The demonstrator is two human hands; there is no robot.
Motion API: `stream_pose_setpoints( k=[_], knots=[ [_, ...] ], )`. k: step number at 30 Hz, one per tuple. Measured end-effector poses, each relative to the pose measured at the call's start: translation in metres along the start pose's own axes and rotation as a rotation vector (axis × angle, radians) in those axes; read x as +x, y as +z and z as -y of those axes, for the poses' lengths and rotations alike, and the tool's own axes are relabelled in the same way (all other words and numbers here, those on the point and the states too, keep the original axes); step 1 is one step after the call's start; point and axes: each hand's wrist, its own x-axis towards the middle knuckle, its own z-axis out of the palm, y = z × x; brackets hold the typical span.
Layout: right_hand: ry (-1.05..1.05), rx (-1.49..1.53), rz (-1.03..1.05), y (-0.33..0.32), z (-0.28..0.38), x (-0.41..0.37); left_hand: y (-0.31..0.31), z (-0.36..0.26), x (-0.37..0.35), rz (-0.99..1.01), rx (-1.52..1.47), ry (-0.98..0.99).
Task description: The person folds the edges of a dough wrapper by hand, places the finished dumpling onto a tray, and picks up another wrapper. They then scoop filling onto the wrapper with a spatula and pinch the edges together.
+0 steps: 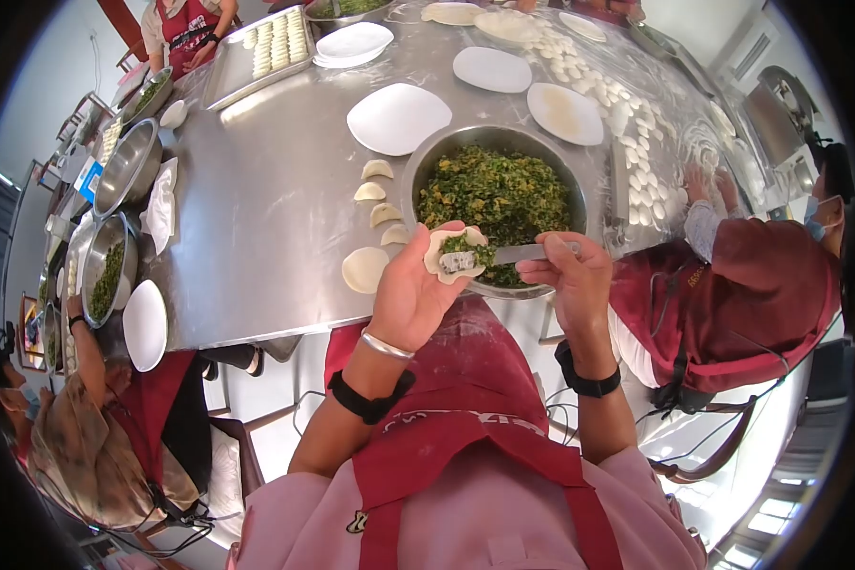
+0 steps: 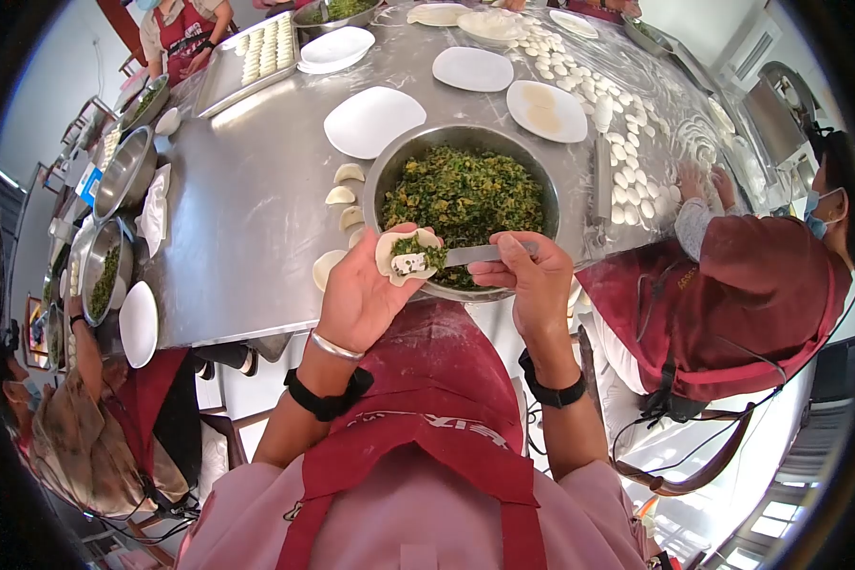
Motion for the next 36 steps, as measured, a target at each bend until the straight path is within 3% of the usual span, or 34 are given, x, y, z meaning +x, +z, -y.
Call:
stream_pose_setpoints(
  k=[16, 22, 25, 32, 36],
  knots=[
    [0.115, 0.075, -0.034, -0.001, -0.005, 0.007, 0.004, 0.004, -0.006, 0.028, 0.014, 0.009],
    [0.012, 0.049, -0.085, 0.004, -0.001, 0.002, -0.007, 0.009, 0.002, 0.022, -0.004, 0.051],
    [-0.022, 0.170, -0.115, 0.008, 0.005, -0.005, -0.005, 0.008, 0.005, 0.035, -0.044, 0.076],
    [0.114, 0.542, -0.057, 0.026, -0.023, -0.020, 0.019, 0.013, 0.005, 0.118, -0.130, 0.107],
    [0.126, 0.516, -0.090, 0.026, -0.029, -0.022, 0.024, 0.012, 0.001, 0.095, -0.166, 0.138]
  ],
)
